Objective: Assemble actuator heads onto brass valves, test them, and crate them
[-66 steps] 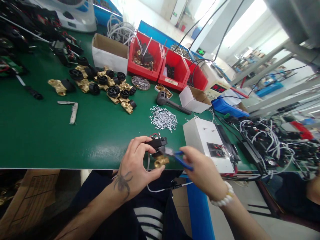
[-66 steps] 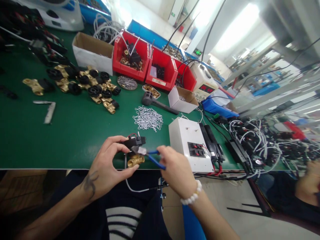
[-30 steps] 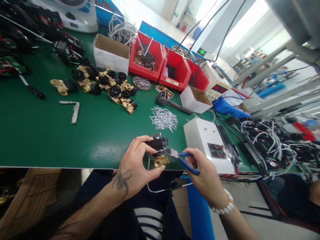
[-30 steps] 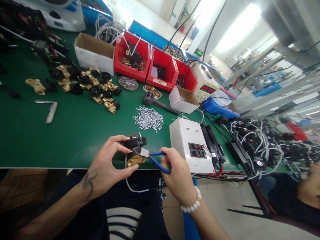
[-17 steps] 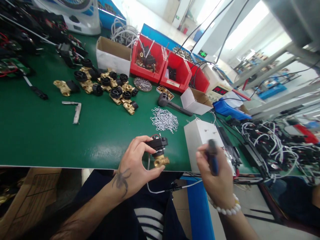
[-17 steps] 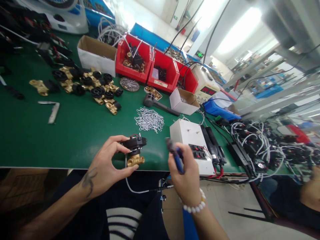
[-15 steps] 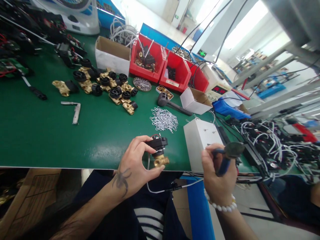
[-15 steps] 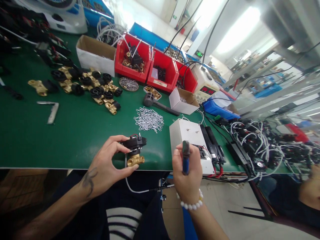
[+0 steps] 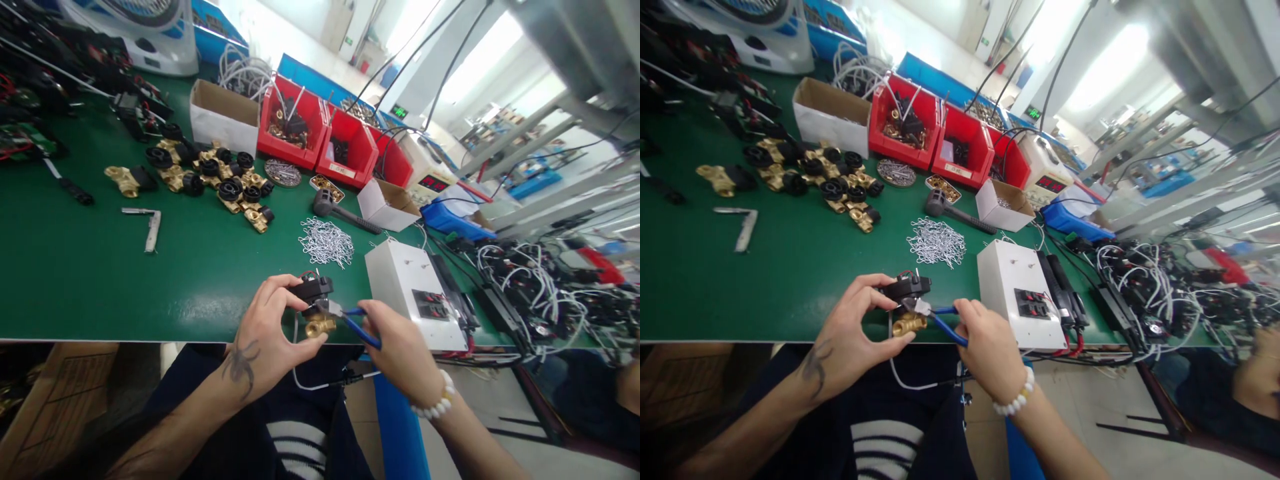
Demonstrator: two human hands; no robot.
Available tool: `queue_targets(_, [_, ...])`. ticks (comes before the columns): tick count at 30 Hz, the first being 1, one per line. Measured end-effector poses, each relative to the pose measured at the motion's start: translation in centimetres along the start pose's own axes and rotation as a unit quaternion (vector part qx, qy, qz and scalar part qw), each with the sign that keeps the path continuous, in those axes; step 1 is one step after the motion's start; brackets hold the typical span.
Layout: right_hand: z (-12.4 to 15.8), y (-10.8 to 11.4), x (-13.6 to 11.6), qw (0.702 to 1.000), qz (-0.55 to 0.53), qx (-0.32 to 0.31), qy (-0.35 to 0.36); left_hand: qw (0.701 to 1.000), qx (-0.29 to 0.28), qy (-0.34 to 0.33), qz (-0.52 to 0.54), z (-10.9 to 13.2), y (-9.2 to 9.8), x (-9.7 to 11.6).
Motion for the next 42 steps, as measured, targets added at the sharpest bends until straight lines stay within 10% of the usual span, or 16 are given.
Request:
queue_targets(5, [0.4,1.2,0.4,0.976,0.017,0.207,-0.061,1.0,0.001,-0.001,-0.002,0.0,0.0,0.0])
queue_targets(10, [-0.2,-0.1,0.1,0.999,0.027,-0.004,0.022,1.0,0.002,-0.004,0.002,0.0,0.0,-0.1])
queue_targets(14, [0.0,0.9,0.3,0.981,0.017,0.189,-0.03,1.0,0.0,0.005,0.009,0.0,-0.1,-0.1])
queue_targets(19, [-0.5,0.0,0.1,0.998,0.049,-0.009,0.028,1.0,0.006,-0.005,0.003,0.2,0.0,-0.1])
queue_targets(24, [-0.2,1.5,0.3,0.979,0.043,0.193,-0.043,1.0,0.006,-0.001,0.006,0.1,0.0,-0.2])
queue_targets(29, [-0.7,0.2,0.0,0.999,0.037,-0.007,0.024,1.0,0.01,-0.006,0.004,0.0,-0.1,-0.2])
queue_targets(34, [-0.5,0.5,0.0,0.985,0.033,0.166,-0.022,1.0,0.001,0.0,0.011,0.1,0.0,-0.3])
queue_targets(39, [-0.9,0.3,-0.2,0.997,0.064,-0.005,0.031,1.0,0.006,0.0,0.007,0.0,-0.1,-0.3])
queue_targets(42, [-0.9,1.1,-0.1,0.993,0.052,0.108,-0.011,1.0,0.006,-0.008,0.005,0.0,-0.1,-0.2])
Point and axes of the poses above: each hand's wrist, its own z-axis away from the middle knuckle, its own y-axis out of the back of the hand, x = y × z, the point moved 2 cm from there along -z, towards the middle knuckle, and after that the axes turned 12 degrees about y, right-handed, at the moved point
